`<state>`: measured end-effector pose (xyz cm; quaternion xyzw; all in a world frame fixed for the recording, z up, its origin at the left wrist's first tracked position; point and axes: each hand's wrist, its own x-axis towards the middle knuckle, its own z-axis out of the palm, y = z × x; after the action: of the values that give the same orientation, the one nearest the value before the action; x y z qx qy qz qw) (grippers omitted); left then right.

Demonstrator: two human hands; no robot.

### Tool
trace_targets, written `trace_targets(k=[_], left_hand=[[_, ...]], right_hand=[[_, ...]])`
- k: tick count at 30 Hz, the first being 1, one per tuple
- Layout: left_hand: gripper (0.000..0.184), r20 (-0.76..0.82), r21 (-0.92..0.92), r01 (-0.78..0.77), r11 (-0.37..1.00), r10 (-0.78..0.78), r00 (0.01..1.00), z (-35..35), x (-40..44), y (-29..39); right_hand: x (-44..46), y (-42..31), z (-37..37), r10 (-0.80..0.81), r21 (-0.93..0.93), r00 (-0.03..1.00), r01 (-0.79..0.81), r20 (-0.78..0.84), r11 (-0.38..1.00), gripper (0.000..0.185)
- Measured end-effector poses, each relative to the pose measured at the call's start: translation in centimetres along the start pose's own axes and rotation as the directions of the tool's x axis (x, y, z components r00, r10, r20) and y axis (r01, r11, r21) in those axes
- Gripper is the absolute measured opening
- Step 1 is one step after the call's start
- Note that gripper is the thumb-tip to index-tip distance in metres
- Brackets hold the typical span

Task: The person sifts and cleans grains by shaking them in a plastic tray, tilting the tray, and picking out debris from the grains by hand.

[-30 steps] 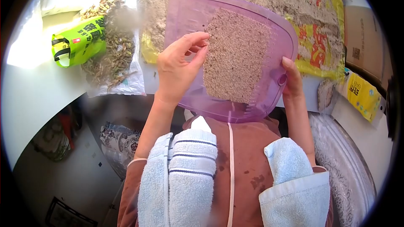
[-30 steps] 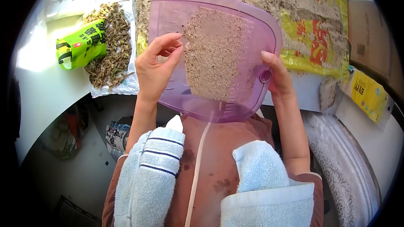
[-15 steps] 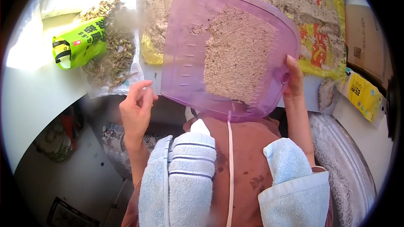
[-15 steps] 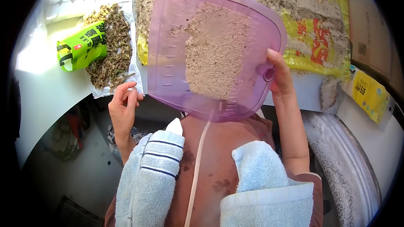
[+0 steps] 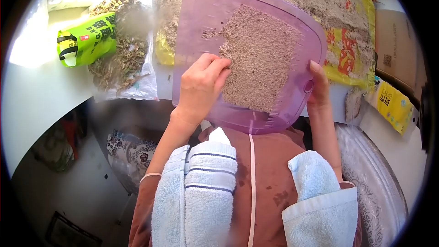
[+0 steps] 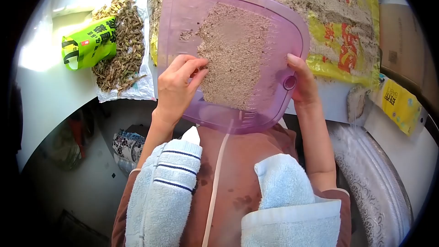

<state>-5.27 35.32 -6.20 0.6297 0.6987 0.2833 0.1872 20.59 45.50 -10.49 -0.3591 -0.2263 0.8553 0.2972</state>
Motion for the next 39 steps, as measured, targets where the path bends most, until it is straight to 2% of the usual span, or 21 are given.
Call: trace_targets(k=[6, 12, 15, 16, 17, 18, 21, 25, 28, 29, 30, 31, 32, 35, 36, 37, 38, 39], left_hand=[[0.013, 0.008, -0.023, 0.004, 1.0, -0.003, 1.0, -0.1, -0.3, 0.0], [0.014, 0.003, 0.029, -0.049, 0.998, 0.049, 0.999, 0.2, -0.2, -0.2], [0.01, 0.001, -0.192, 0.102, 0.976, -0.104, 0.995, -0.4, -0.2, 0.1], [0.01, 0.094, -0.449, 0.287, 0.846, -0.275, 0.957, -0.6, -0.2, 0.1], [0.01, 0.227, -0.647, 0.447, 0.617, -0.404, 0.886, -1.0, -0.3, 0.1], [0.012, 0.386, -0.763, 0.563, 0.317, -0.475, 0.791, -1.2, -0.3, 0.1], [0.019, 0.576, -0.777, 0.629, -0.039, -0.447, 0.684, -1.5, 0.0, -0.6], [0.02, 0.621, -0.758, 0.642, -0.112, -0.421, 0.66, -1.3, 0.2, -0.9], [0.017, 0.61, -0.75, 0.661, -0.027, -0.416, 0.675, -1.2, 0.1, -1.1], [0.015, 0.42, -0.681, 0.608, 0.407, -0.462, 0.781, -1.1, 0.1, -0.8], [0.014, 0.23, -0.452, 0.468, 0.76, -0.408, 0.884, -0.8, 0.0, -0.1], [0.012, 0.077, -0.108, 0.27, 0.957, -0.262, 0.962, -0.8, -0.1, 0.4], [0.009, -0.048, 0.173, -0.006, 0.985, 0.015, 0.999, -1.0, 0.0, 0.6], [0.008, -0.101, -0.007, -0.079, 0.997, 0.078, 0.992, -2.1, 0.0, 1.3], [0.007, -0.116, 0.026, -0.078, 0.997, 0.08, 0.99, -2.8, -0.2, 1.2], [0.006, -0.084, -0.248, 0.167, 0.954, -0.193, 0.978, -3.9, -1.4, 0.5], [0.005, 0.019, -0.485, 0.392, 0.782, -0.439, 0.898, -5.1, -3.0, -0.4], [0.01, 0.006, -0.605, 0.426, 0.673, -0.531, 0.847, -6.0, -4.0, -1.0]], right_hand=[[0.2, 0.4, -0.3, 0.008, 0.072, 0.998, -0.013, 0.066, 0.997, 0.06], [0.2, 0.3, -0.1, -0.008, 0.037, 0.998, 0.006, 0.062, 0.999, 0.059], [0.3, 0.6, -0.7, 0.0, 0.064, 0.998, -0.004, 0.056, 0.998, 0.061], [0.3, 0.6, -0.6, -0.003, 0.07, 0.999, -0.001, 0.05, 0.998, 0.061], [0.3, 0.5, -0.4, -0.005, 0.076, 0.999, 0.002, 0.044, 0.997, 0.062], [0.3, 0.4, -0.2, -0.007, 0.082, 0.999, 0.004, 0.04, 0.997, 0.062], [0.2, 0.3, 0.1, -0.018, 0.085, 1.0, 0.017, 0.011, 0.996, 0.063], [0.3, 0.2, -0.3, -0.025, 0.067, 1.0, 0.024, 0.007, 0.997, 0.063], [0.3, 0.2, -0.3, -0.023, 0.063, 1.0, 0.023, -0.003, 0.998, 0.063], [0.3, 0.2, -0.2, -0.026, 0.059, 1.0, 0.027, -0.007, 0.998, 0.063], [0.3, 0.1, -0.2, -0.031, 0.055, 0.999, 0.031, -0.01, 0.998, 0.063], [0.4, 0.1, -0.2, -0.025, 0.065, 1.0, 0.025, -0.003, 0.998, 0.063], [0.5, 0.1, -0.4, -0.018, 0.075, 1.0, 0.018, 0.005, 0.997, 0.063], [0.6, 0.3, -1.0, -0.005, 0.083, 1.0, 0.005, -0.001, 0.997, 0.062], [0.7, 0.3, -1.1, -0.002, 0.084, 1.0, 0.002, -0.007, 0.996, 0.062], [0.7, 0.3, -0.9, -0.005, 0.08, 1.0, 0.007, -0.024, 0.997, 0.062], [0.8, 0.3, -0.7, -0.005, 0.079, 0.999, 0.008, -0.041, 0.997, 0.063], [0.8, 0.2, -0.6, -0.009, 0.075, 0.998, 0.014, -0.057, 0.997, 0.063]])
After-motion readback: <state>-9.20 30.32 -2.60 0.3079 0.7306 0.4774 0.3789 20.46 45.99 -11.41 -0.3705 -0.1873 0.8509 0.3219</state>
